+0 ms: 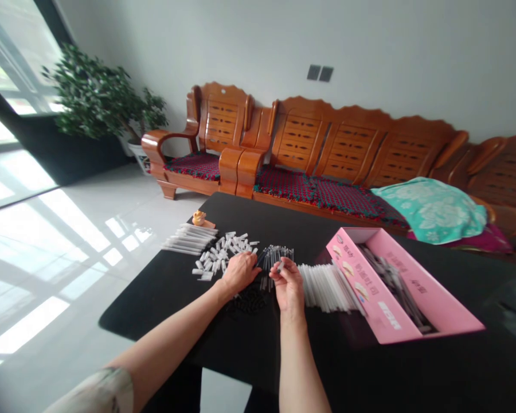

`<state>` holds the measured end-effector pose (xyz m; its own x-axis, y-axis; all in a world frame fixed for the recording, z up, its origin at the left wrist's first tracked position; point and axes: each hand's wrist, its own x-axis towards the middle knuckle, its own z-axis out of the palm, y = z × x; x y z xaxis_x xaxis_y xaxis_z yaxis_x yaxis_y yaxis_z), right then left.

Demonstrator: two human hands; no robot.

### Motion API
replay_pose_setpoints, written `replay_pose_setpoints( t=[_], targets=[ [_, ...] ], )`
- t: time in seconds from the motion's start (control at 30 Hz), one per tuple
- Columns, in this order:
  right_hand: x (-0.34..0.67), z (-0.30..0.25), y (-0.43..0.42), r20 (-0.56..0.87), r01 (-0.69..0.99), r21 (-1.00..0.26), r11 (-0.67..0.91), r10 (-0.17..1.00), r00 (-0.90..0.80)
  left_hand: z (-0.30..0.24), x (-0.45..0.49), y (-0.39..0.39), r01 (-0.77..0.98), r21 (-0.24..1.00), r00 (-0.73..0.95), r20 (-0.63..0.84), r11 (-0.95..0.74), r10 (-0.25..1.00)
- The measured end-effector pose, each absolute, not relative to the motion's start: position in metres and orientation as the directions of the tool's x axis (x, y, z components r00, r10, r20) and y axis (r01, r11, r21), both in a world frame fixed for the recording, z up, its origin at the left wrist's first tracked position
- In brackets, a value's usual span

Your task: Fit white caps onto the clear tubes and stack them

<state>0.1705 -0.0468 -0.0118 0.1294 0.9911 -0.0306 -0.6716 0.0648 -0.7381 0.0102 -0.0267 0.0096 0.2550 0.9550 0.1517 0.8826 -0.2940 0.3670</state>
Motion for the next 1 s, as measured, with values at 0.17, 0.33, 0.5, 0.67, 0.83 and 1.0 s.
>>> replay_pose_setpoints(
  t=[0.17,0.33,0.5,0.67,0.83,1.0],
  targets=[
    [0.169,-0.011,-0.047,-0.041,-0.668,-0.743,0.047,0.992,0.116,0.016,0.016,-0.021,0.913,0.341,0.222,0.046,-0.224,0.974],
    [0.167,-0.007,-0.048,-0.013,-0.631,-0.773,0.056,0.994,0.104,0.02,0.019,-0.019,0.921,0.331,0.207,0.026,-0.204,0.978],
    [0.167,-0.006,-0.049,0.01,-0.608,-0.79,0.078,0.993,0.115,0.018,0.014,-0.019,0.926,0.337,0.156,0.065,-0.169,0.986],
    [0.167,-0.007,-0.048,0.001,-0.621,-0.781,0.071,0.994,0.112,0.016,-0.01,-0.021,0.922,0.369,0.073,0.123,-0.114,0.99],
    [0.167,-0.009,-0.048,-0.001,-0.623,-0.78,0.062,0.995,0.101,0.008,-0.027,-0.025,0.886,0.415,0.168,0.131,-0.208,0.977],
    [0.167,-0.009,-0.048,0.004,-0.614,-0.786,0.066,0.995,0.102,-0.005,-0.031,-0.024,0.762,0.547,0.224,0.282,-0.348,0.933]
  ],
)
